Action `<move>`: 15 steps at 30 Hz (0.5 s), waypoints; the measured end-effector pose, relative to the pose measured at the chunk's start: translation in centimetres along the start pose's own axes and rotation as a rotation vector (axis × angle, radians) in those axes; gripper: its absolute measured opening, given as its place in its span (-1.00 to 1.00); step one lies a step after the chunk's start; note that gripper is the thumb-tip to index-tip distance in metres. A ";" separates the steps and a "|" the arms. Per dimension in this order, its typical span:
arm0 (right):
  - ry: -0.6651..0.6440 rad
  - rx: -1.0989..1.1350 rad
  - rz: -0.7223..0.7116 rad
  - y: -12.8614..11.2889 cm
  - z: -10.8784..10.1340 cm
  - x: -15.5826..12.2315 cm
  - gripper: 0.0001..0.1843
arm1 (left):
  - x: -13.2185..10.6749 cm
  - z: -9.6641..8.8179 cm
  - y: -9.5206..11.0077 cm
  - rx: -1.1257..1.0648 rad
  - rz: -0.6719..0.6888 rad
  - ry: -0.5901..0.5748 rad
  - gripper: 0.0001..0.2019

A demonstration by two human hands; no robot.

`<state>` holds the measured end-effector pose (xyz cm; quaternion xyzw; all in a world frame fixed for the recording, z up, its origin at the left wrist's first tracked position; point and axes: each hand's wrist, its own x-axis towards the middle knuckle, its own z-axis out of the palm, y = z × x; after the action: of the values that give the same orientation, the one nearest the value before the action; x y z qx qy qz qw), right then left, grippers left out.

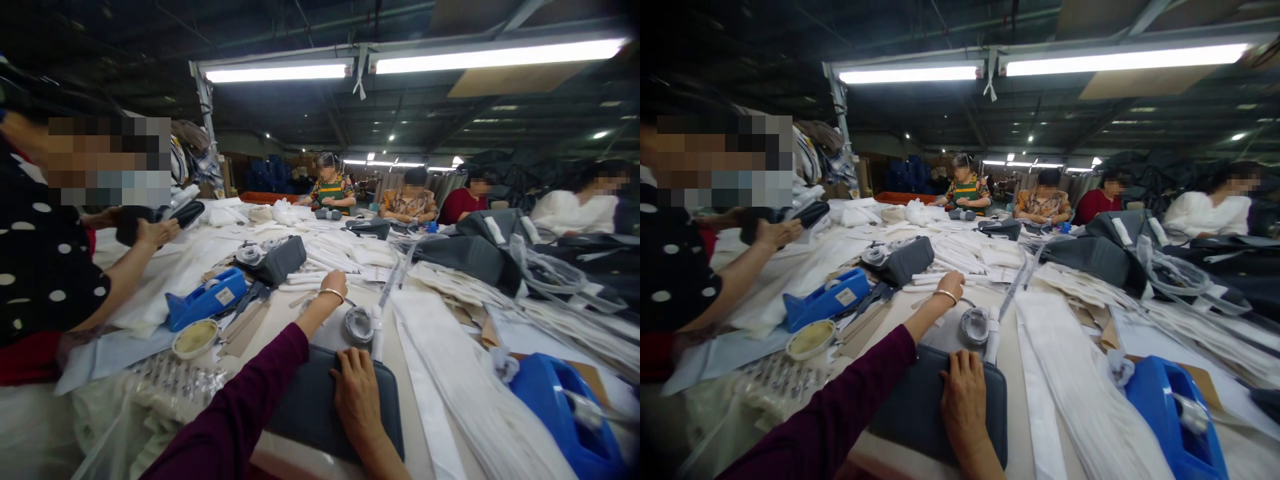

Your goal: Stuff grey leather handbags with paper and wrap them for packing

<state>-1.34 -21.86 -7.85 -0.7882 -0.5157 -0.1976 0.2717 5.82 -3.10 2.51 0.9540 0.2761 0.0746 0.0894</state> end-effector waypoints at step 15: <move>-0.227 0.872 0.210 -1.3 -8.2 0.8 -0.67 | -0.6 6.6 -1.8 -0.156 0.100 -0.189 -0.65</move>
<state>-2.51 -26.04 -0.70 -0.6647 -0.4947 0.1540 0.5383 5.67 -2.77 -4.31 0.9595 0.2121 0.0098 0.1852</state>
